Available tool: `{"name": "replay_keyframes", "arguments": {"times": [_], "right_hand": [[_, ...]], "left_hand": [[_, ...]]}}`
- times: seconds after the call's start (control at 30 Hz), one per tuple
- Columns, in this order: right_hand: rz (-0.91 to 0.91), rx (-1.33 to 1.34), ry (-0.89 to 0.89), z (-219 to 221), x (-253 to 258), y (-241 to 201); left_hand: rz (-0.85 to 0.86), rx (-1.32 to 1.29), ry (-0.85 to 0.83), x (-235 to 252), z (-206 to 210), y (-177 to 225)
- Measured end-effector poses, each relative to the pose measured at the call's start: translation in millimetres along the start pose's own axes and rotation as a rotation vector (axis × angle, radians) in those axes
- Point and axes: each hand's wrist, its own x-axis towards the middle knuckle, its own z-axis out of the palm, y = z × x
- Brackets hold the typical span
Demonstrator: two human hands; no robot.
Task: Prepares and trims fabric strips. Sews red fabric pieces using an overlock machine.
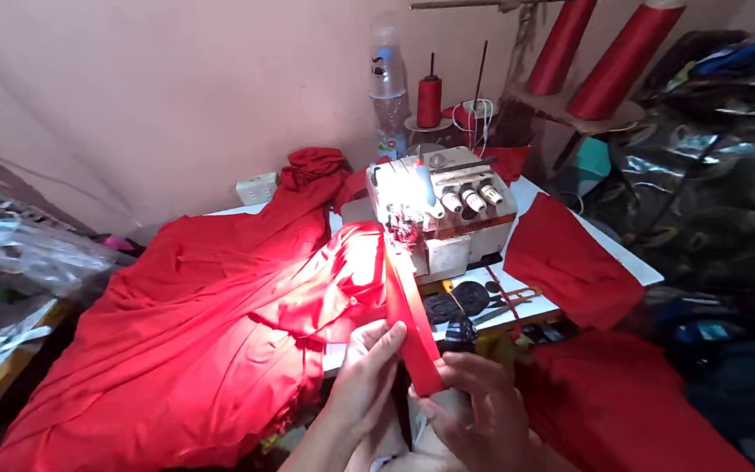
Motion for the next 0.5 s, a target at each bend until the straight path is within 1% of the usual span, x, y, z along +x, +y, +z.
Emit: {"name": "replay_keyframes", "arguments": {"times": [0.07, 0.1, 0.13, 0.17, 0.23, 0.27, 0.3, 0.33, 0.4, 0.43, 0.47, 0.5], "right_hand": [[0.13, -0.002, 0.003, -3.2, 4.8, -5.4], [0.154, 0.005, -0.009, -5.6, 8.5, -8.4], [0.15, 0.011, -0.022, -8.4, 12.1, -12.5], [0.119, 0.0, -0.049, -12.0, 15.2, -16.7], [0.043, -0.041, -0.129, -20.4, 21.4, -25.3], [0.02, -0.05, -0.176, -24.3, 23.5, -29.1], [0.015, -0.045, -0.213, -28.0, 24.8, -32.3], [0.02, -0.038, -0.235, -31.3, 25.1, -34.9], [0.052, -0.039, -0.254, -37.8, 24.1, -38.5], [0.072, -0.033, -0.269, -41.5, 23.1, -39.9], [0.092, -0.018, -0.284, -44.4, 21.5, -40.6], [0.107, 0.007, -0.292, -45.9, 20.2, -39.9]], "left_hand": [[0.171, 0.25, -0.116, 2.3, -5.6, 4.6], [0.275, 0.416, -0.189, 4.7, -11.1, 5.9], [0.384, 0.578, -0.22, 10.5, -16.9, 6.8], [0.496, 0.751, -0.195, 20.4, -23.9, 8.3], [0.711, 1.142, -0.053, 52.0, -49.6, 15.3], [0.739, 1.313, -0.008, 69.5, -67.7, 20.9], [0.687, 1.457, -0.01, 84.8, -86.5, 28.6], [0.534, 1.599, -0.036, 94.3, -101.7, 39.1], [-0.036, 1.897, -0.127, 99.2, -110.4, 68.4], [-0.229, 2.033, -0.224, 99.6, -114.5, 78.6], [-0.319, 2.16, -0.301, 95.9, -119.4, 86.2], [-0.353, 2.273, -0.321, 89.0, -118.7, 95.9]]}}
